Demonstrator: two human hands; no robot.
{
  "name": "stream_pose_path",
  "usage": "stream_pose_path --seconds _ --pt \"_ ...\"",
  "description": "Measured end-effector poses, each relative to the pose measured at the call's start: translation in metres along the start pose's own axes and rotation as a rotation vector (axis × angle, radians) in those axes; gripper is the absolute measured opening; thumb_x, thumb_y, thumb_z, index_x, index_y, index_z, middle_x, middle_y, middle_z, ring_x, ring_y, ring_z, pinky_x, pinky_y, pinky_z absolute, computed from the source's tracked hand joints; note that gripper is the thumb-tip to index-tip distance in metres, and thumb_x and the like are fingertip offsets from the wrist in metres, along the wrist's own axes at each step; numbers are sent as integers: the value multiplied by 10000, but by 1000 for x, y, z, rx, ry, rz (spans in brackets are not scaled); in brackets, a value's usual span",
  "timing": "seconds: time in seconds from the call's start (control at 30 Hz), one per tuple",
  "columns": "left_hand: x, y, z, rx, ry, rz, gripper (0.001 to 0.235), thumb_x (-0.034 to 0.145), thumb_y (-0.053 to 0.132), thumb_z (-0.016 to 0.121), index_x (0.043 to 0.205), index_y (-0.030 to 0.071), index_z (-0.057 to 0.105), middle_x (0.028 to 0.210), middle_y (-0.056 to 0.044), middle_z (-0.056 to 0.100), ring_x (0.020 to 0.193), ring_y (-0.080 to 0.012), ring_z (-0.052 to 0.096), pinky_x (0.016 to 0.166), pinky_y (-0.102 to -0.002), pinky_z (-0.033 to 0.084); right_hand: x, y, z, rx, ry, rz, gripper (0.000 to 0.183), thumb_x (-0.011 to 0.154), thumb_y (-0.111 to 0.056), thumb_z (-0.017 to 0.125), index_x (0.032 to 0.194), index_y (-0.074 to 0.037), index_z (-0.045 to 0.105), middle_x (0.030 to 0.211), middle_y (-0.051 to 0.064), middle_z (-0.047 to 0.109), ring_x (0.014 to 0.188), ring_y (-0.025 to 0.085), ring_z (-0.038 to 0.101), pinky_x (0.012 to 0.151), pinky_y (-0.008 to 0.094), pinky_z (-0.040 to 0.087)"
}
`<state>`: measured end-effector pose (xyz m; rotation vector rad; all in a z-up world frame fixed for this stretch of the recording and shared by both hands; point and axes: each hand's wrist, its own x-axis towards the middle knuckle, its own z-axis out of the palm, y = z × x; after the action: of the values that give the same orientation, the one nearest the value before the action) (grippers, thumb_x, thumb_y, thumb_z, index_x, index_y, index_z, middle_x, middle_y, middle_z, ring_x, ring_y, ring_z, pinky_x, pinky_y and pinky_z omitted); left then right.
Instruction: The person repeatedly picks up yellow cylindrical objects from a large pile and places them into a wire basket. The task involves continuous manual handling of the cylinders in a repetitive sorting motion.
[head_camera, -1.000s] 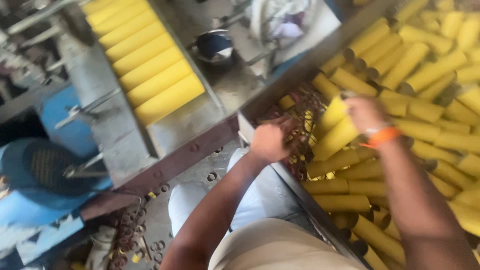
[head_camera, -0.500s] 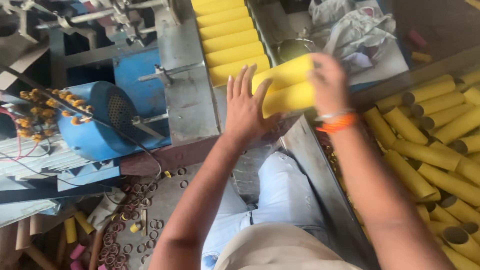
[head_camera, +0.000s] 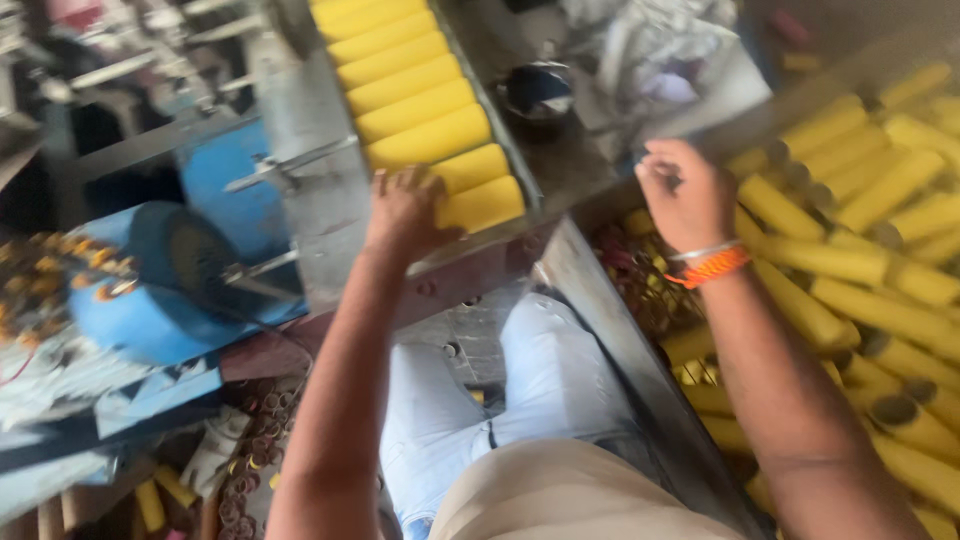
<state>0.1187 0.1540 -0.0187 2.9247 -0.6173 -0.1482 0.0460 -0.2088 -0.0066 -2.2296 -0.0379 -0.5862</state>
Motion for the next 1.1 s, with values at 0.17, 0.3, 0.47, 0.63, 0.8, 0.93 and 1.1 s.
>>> stream_pose_path --seconds 0.17,0.3,0.47,0.63,0.8,0.93,1.1 --pt "-10 50 -6 -96 331 223 638 761 463 849 1255 116 643 1461 -210 501 1358 -439 464 1162 -643 260 -107 121 -60 -135 -91 351 211 911 -128 763 1111 -74 722 1023 84 759 938 203 734 845 343 572" --pt "-7 147 4 -416 267 483 529 828 405 826 1213 90 647 1440 -182 565 1278 -401 561 1098 -532 454 -198 192 -92 -500 -178 555 278 822 -173 804 1055 -47 722 1031 174 745 952 341 715 884 445 556" --pt "-9 255 23 -534 -25 681 494 862 385 780 1239 90 658 1298 -169 636 1121 -379 662 952 -465 557 -238 265 -142 -682 328 702 514 852 -188 801 1300 -23 611 1290 250 631 1205 432 583 1044 483 477" --pt "-12 276 30 -335 -350 468 335 850 345 727 1139 178 707 1098 -82 731 981 -316 724 836 -474 571 -235 313 -144 -476 414 751 858 806 -125 816 1549 -40 395 1502 296 412 1353 474 437 1123 474 382" --pt "-10 273 36 -397 -159 519 452 835 346 748 1239 156 676 1090 -93 729 953 -326 720 800 -469 574 -185 348 -147 -526 563 561 884 811 29 749 1594 24 339 1576 231 484 1445 461 423 1210 471 345" --pt "-9 271 39 -379 -132 532 524 819 339 757 1281 115 654 1101 -108 723 934 -342 712 772 -483 567 -145 347 -150 -422 475 794 762 815 16 720 1507 -19 405 1439 252 529 1314 406 538 1128 423 432" --pt "-10 271 36 -421 -115 535 349 847 348 741 1117 133 694 992 -84 734 890 -326 726 748 -470 576 -173 293 -110 -334 516 900 574 963 9 530 1519 -113 450 1248 233 688 1099 432 683 948 467 539"
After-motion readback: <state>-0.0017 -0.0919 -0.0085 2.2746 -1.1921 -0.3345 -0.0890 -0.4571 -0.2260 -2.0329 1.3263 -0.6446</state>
